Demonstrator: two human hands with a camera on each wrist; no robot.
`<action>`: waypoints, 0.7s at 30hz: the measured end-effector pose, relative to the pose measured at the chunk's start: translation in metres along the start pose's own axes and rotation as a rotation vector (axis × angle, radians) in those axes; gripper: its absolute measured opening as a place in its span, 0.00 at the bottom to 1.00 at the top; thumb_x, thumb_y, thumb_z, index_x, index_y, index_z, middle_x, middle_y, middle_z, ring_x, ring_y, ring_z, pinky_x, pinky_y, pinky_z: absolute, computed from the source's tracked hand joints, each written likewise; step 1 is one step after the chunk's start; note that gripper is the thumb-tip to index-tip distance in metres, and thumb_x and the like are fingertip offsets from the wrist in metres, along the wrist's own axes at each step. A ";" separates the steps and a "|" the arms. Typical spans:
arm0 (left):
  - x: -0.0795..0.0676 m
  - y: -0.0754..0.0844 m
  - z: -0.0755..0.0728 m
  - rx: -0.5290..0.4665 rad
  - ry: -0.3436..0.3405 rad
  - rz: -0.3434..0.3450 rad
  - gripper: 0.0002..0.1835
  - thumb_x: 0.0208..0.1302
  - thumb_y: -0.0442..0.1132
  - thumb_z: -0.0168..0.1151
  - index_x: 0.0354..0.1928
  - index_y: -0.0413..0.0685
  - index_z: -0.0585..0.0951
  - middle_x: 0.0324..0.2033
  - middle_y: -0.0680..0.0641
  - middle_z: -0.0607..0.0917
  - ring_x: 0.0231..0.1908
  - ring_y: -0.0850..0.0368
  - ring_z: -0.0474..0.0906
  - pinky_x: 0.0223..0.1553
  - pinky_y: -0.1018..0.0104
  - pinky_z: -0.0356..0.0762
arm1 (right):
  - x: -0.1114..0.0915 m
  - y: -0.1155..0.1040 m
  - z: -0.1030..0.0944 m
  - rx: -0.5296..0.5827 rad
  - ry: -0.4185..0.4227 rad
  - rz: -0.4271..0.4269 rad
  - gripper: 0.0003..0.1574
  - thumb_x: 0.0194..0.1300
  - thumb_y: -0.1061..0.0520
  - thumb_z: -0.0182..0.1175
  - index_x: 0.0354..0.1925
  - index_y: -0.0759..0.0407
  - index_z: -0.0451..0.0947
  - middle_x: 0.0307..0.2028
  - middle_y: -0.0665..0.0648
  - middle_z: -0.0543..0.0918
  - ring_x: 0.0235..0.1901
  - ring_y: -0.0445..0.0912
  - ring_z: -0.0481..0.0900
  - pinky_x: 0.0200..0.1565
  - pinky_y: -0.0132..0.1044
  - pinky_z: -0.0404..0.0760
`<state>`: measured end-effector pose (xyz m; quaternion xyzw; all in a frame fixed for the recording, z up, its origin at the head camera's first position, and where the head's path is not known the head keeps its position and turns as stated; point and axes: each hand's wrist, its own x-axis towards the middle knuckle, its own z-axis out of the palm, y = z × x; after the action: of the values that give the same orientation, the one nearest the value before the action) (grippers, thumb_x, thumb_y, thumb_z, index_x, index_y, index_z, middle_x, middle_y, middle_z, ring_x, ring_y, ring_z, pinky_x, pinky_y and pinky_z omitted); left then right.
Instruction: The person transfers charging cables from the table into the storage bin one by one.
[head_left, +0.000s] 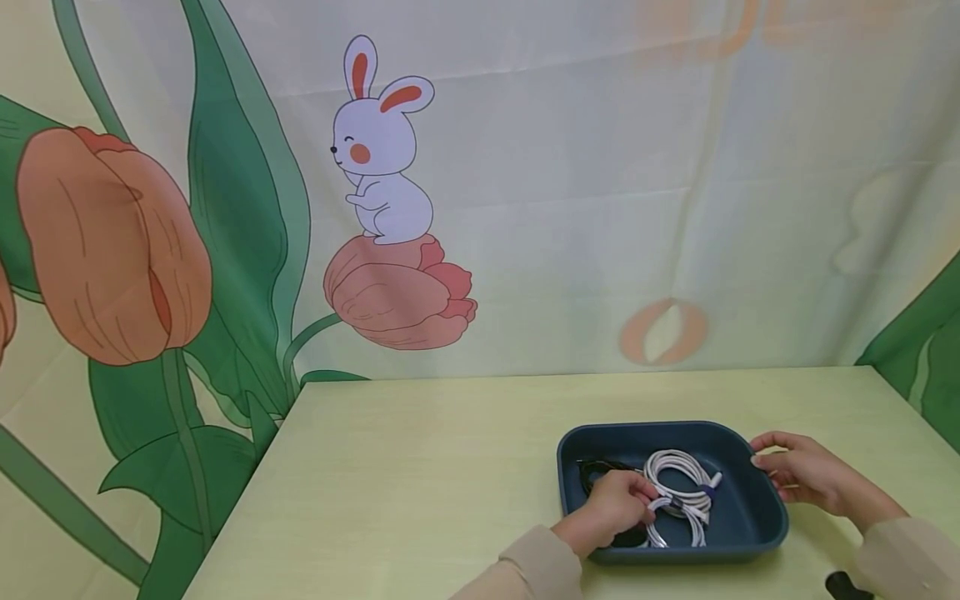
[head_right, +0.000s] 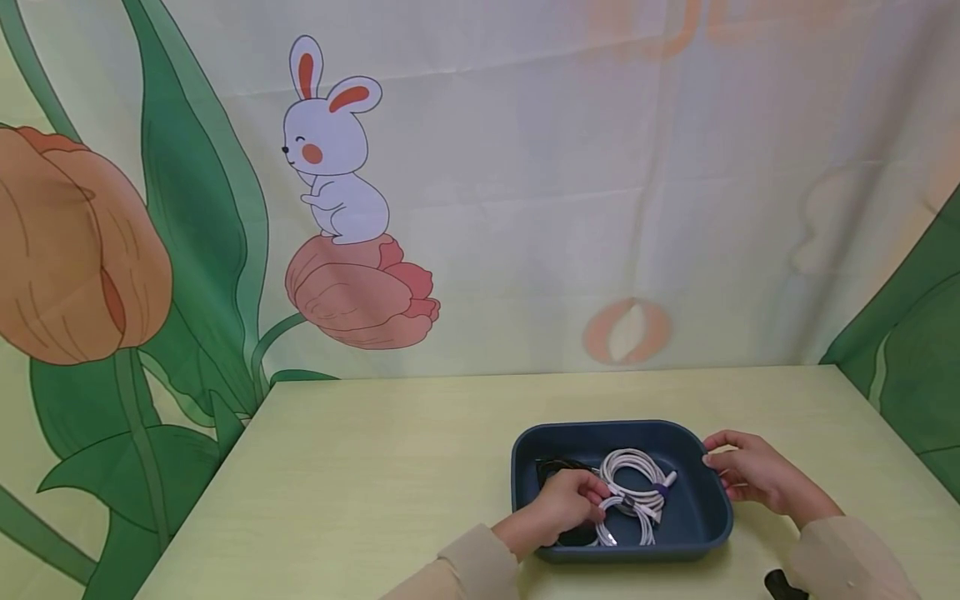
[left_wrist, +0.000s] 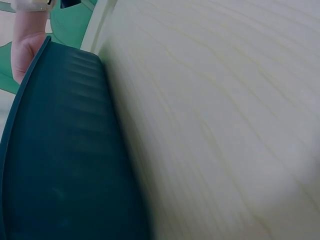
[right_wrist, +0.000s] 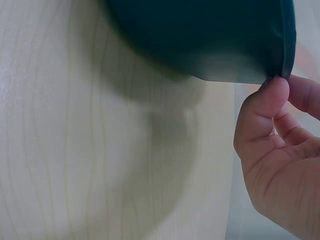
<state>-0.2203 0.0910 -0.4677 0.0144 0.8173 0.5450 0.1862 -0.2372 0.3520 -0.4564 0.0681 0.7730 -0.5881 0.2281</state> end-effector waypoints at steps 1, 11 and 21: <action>0.000 0.000 0.000 0.009 0.000 0.006 0.12 0.41 0.18 0.61 0.26 0.40 0.78 0.17 0.52 0.70 0.19 0.62 0.65 0.21 0.74 0.69 | 0.000 0.000 0.000 0.000 -0.002 -0.001 0.17 0.60 0.57 0.52 0.46 0.62 0.63 0.25 0.49 0.76 0.22 0.41 0.74 0.26 0.32 0.76; -0.002 0.001 -0.002 0.225 0.014 0.129 0.11 0.36 0.22 0.67 0.24 0.42 0.79 0.14 0.55 0.71 0.17 0.66 0.64 0.20 0.77 0.65 | 0.001 0.000 0.000 -0.002 0.004 0.003 0.18 0.60 0.57 0.51 0.47 0.63 0.63 0.26 0.50 0.76 0.22 0.41 0.74 0.26 0.33 0.76; -0.002 0.004 -0.003 0.407 0.000 0.220 0.10 0.37 0.27 0.69 0.24 0.46 0.80 0.13 0.56 0.71 0.16 0.68 0.63 0.19 0.78 0.61 | 0.001 0.001 0.000 0.005 0.000 -0.002 0.17 0.60 0.57 0.51 0.46 0.62 0.63 0.25 0.50 0.76 0.22 0.41 0.74 0.26 0.33 0.76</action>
<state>-0.2196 0.0890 -0.4626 0.1407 0.9040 0.3859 0.1187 -0.2377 0.3525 -0.4572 0.0682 0.7717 -0.5901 0.2273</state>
